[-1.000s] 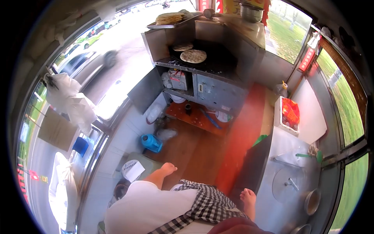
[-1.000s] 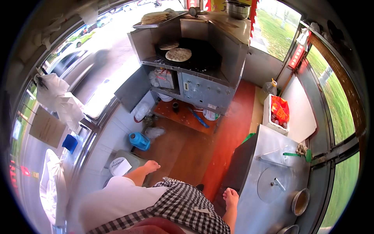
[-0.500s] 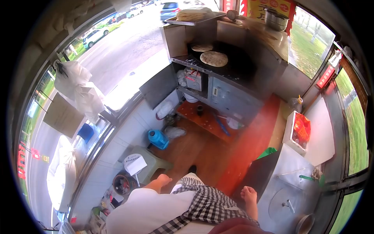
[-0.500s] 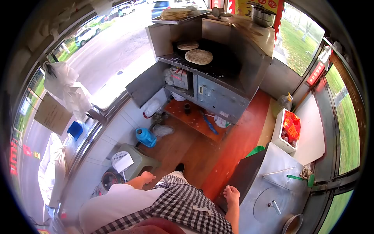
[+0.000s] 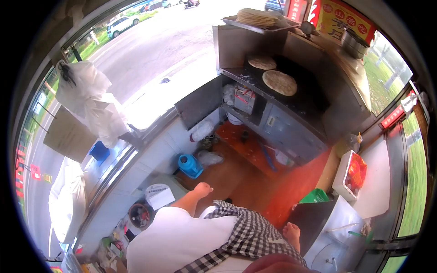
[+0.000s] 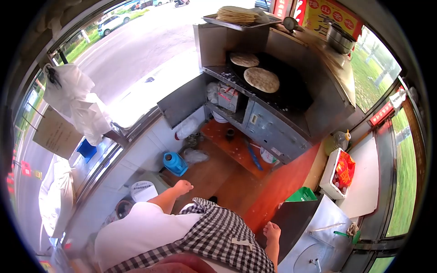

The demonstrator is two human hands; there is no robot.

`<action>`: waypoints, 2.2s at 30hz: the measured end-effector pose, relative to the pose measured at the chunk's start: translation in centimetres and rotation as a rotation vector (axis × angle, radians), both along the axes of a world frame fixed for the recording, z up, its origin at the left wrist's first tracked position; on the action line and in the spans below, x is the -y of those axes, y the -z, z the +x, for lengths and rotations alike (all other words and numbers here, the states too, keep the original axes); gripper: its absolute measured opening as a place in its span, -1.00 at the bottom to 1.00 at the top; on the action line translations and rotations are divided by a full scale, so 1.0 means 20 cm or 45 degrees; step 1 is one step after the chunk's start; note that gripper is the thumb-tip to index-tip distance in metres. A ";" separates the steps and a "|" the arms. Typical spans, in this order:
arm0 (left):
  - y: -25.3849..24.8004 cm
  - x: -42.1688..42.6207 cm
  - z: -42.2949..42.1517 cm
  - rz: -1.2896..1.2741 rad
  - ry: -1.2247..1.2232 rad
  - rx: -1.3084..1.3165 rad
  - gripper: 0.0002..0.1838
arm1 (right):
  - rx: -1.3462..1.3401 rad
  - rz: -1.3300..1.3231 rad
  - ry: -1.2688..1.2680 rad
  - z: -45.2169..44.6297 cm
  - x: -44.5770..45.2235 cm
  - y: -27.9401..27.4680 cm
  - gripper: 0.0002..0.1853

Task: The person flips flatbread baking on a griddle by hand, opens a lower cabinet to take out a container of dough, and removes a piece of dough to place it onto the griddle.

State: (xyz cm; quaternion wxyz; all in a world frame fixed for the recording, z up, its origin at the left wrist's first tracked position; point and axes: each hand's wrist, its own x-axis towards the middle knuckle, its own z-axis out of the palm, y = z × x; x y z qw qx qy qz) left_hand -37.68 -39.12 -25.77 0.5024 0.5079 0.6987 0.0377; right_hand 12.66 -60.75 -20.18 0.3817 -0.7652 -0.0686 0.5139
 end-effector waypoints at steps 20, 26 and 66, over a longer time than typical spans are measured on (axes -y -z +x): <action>0.15 0.19 -0.37 -0.073 -0.408 -0.077 -0.72 | 1.026 -0.232 -1.788 0.29 0.02 0.68 -0.74; -0.06 0.08 -0.25 -0.003 -0.678 0.018 -0.60 | 0.356 -0.117 -1.207 0.49 -0.33 0.80 -0.84; -0.60 -1.51 -1.80 0.173 -0.489 -0.181 -0.42 | 0.599 -0.360 -1.114 -0.64 -0.72 0.97 -0.66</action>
